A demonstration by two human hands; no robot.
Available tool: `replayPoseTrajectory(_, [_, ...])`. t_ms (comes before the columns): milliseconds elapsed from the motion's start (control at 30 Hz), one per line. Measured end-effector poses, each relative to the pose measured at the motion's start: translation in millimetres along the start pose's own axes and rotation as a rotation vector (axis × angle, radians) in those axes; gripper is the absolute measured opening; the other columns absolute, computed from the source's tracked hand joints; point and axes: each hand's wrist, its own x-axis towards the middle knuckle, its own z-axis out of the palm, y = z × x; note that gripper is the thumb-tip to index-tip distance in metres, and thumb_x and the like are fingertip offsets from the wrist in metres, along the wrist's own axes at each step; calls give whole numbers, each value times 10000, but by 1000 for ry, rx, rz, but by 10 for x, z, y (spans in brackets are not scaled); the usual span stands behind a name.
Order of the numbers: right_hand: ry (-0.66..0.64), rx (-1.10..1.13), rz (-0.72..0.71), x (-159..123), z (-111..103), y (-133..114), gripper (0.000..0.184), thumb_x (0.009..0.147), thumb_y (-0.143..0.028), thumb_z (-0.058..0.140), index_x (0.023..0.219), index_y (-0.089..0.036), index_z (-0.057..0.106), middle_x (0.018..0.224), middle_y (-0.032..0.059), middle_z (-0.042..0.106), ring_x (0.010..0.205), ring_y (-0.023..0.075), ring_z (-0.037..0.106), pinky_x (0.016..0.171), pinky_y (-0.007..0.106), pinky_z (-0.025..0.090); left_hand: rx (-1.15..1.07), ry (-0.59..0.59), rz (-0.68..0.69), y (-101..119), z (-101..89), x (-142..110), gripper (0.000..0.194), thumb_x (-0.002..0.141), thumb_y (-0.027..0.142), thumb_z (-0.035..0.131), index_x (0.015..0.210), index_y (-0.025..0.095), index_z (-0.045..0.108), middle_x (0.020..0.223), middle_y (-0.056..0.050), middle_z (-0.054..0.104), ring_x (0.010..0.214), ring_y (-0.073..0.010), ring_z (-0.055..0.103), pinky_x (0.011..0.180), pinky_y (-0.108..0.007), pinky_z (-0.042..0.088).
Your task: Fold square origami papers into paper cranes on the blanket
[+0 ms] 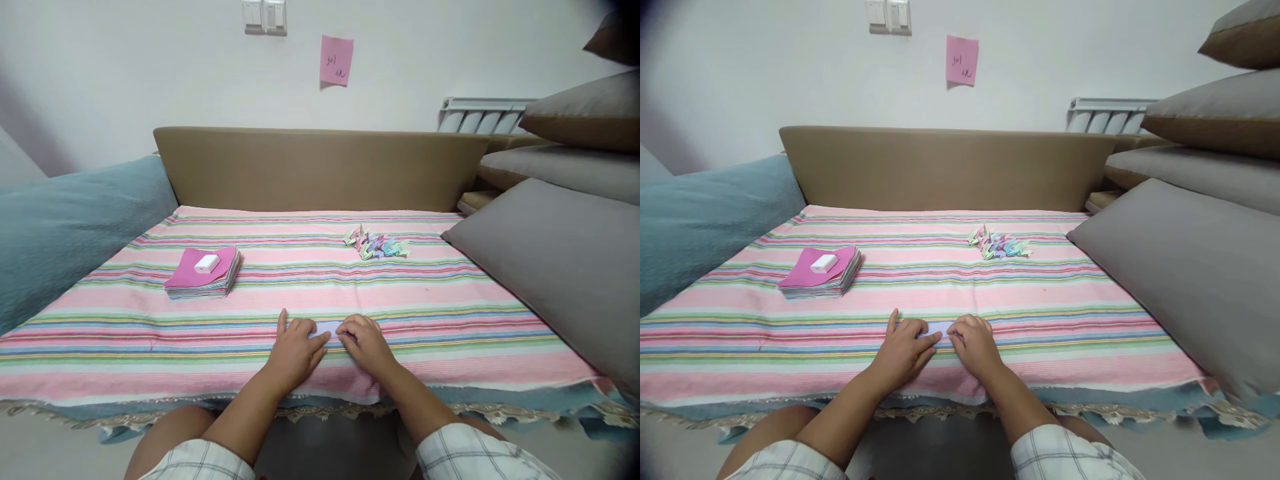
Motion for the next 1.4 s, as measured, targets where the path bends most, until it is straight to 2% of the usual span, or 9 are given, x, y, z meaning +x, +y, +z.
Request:
replayPoseTrajectory(100, [40,-116,-122,-73,-33,22,232,805,-136,528,898,-283,682,930,26,623,909,196,517,892,408,312,-1,-6,1,-4,5,4,295,831,308,567,1119,365,597,942,-16,559,922,-188,507,1033,-629,98])
replayPoseTrajectory(200, [69,-204,-175,-124,-42,32,323,770,-80,533,931,-311,691,976,31,613,944,205,498,934,434,284,-5,4,0,-6,10,4,298,827,306,573,1117,366,597,939,-14,561,921,-189,508,1031,-631,92])
replayPoseTrajectory(467, [65,-407,-218,-160,31,-61,218,809,-129,555,914,-273,681,1095,66,609,1037,240,473,973,469,240,9,2,0,-4,14,-4,284,831,302,568,1104,369,606,936,-13,560,923,-188,504,1037,-625,79])
replayPoseTrajectory(567, [81,-351,-196,-145,27,-53,215,810,-131,549,896,-274,684,1106,50,615,1022,231,482,962,456,256,-4,8,-2,-11,24,-5,289,828,303,571,1108,369,605,936,-14,562,920,-187,509,1038,-622,85])
replayPoseTrajectory(667, [85,-245,-198,-117,-3,-39,210,837,-175,533,976,-264,662,1091,42,634,1006,209,497,946,423,274,-31,11,-17,-12,29,-5,297,827,297,571,1113,369,603,955,-17,570,941,-190,516,1039,-615,103])
replayPoseTrajectory(833, [11,-188,-236,-47,-18,-38,179,873,-242,544,1009,-295,647,1054,12,679,996,191,541,941,435,232,-122,21,-79,-25,32,6,247,803,297,604,1042,347,645,1005,-26,608,985,-208,541,1032,-629,89])
replayPoseTrajectory(967, [-14,-161,-207,13,-1,-17,134,859,-251,578,948,-297,667,1008,0,698,943,177,576,920,417,251,-150,43,-120,-61,35,40,136,798,276,617,909,317,684,912,1,666,898,-188,590,1039,-634,51])
replayPoseTrajectory(1167, [-30,-124,-206,65,-9,20,98,841,-294,606,918,-280,666,964,10,706,903,179,586,903,399,282,-46,126,-41,-43,35,99,119,828,259,564,849,278,680,790,14,667,768,-145,598,1078,-559,88])
replayPoseTrajectory(1400, [10,-87,-244,77,30,2,124,861,-269,570,960,-250,641,1002,28,689,949,177,591,874,361,358,-61,147,-83,-11,14,120,161,863,241,490,829,238,648,808,4,670,804,-155,591,1067,-530,151])
